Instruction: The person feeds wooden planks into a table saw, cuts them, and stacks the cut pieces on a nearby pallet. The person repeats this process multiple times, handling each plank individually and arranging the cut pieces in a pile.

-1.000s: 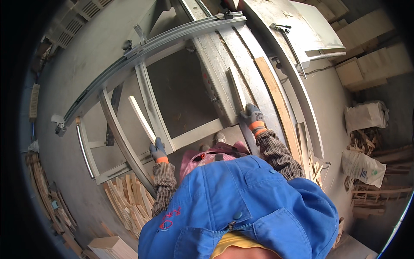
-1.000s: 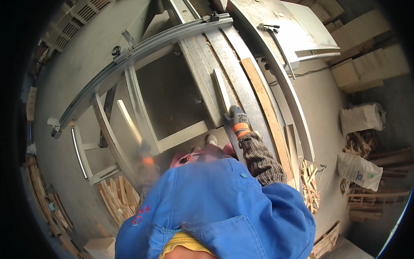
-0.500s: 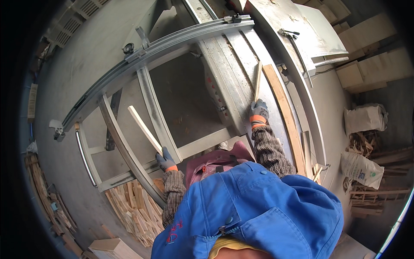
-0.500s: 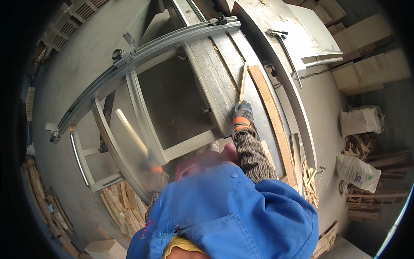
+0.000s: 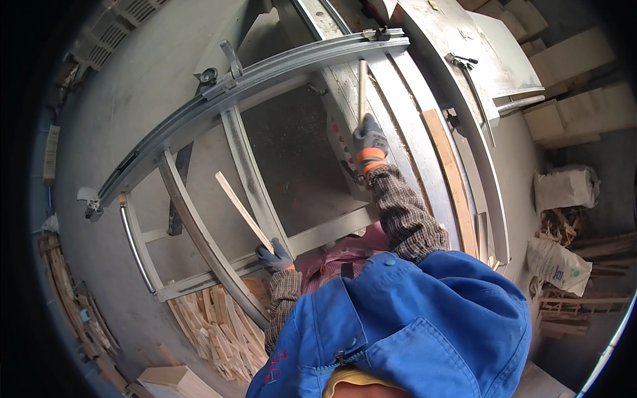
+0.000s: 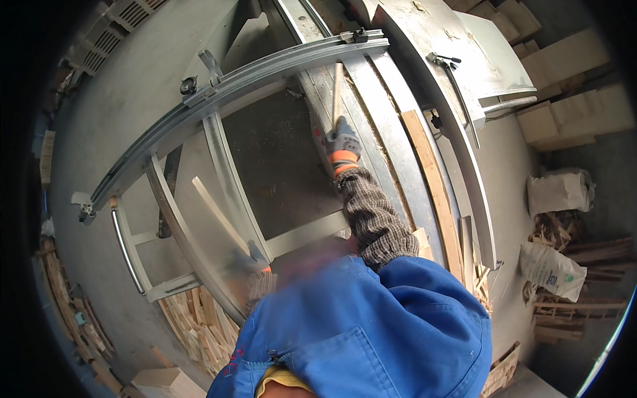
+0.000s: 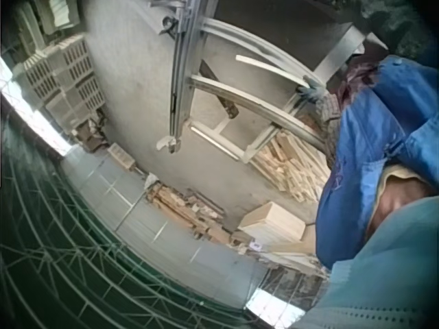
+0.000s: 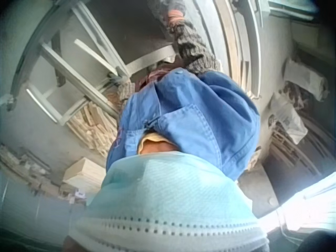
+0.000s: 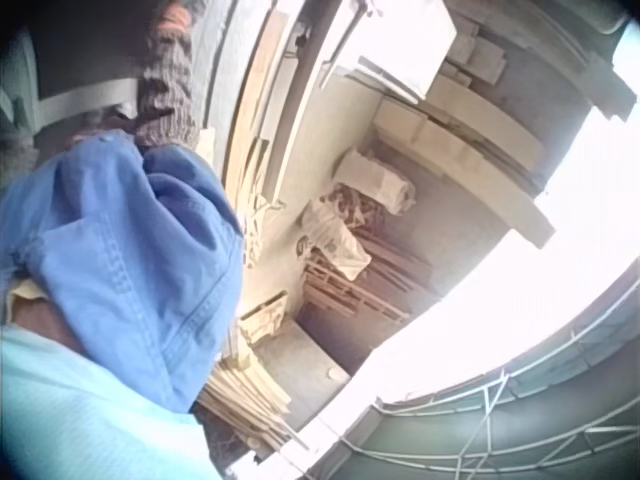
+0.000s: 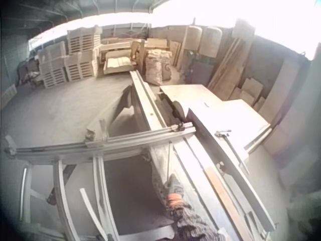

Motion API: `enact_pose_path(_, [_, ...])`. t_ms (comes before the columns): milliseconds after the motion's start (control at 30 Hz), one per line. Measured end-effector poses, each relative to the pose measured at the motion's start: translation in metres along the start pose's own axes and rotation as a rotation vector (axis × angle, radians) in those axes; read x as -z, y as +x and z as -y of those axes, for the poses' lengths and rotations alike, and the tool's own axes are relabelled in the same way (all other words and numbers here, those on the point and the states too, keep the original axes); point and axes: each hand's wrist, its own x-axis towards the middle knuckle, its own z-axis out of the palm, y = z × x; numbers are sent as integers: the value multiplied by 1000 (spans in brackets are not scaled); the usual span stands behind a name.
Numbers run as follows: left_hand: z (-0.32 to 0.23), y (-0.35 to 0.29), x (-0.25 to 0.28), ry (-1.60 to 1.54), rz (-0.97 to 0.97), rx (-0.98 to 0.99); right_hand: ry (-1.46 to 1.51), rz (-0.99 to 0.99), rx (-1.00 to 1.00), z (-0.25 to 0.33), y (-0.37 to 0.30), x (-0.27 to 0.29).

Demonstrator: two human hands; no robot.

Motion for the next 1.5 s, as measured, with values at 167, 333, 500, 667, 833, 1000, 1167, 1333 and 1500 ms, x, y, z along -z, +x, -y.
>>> enact_pose_path(167, [-2, 1, -5, -112, -4, -43, -17, -33, -347, -34, 44, -3])
enact_pose_path(333, [1, 1, -7, -158, 52, -9, -185, 604, 414, 45, 2, -16])
enact_pose_path(500, [5, 2, -2, -137, 150, -3, -16, 18, 60, -1, 14, -6])
enact_pose_path(667, [14, -2, -27, -190, 20, -38, -190, 358, 147, 19, 10, -2])
enact_pose_path(833, [12, 0, -9, -163, 86, -54, -15, 182, 56, 14, 0, -7])
enact_pose_path(1000, [28, -4, -27, -152, 32, -82, -89, 441, 264, 11, -19, 3])
enact_pose_path(1167, [36, -5, -34, -66, 39, -101, 35, -80, -118, -39, -86, 37])
enact_pose_path(1333, [29, 2, -25, -67, 119, -86, 7, 303, -179, -50, -160, 74])
enact_pose_path(1500, [29, 3, -26, -136, 95, -209, 63, -9, -137, -63, -210, 80])
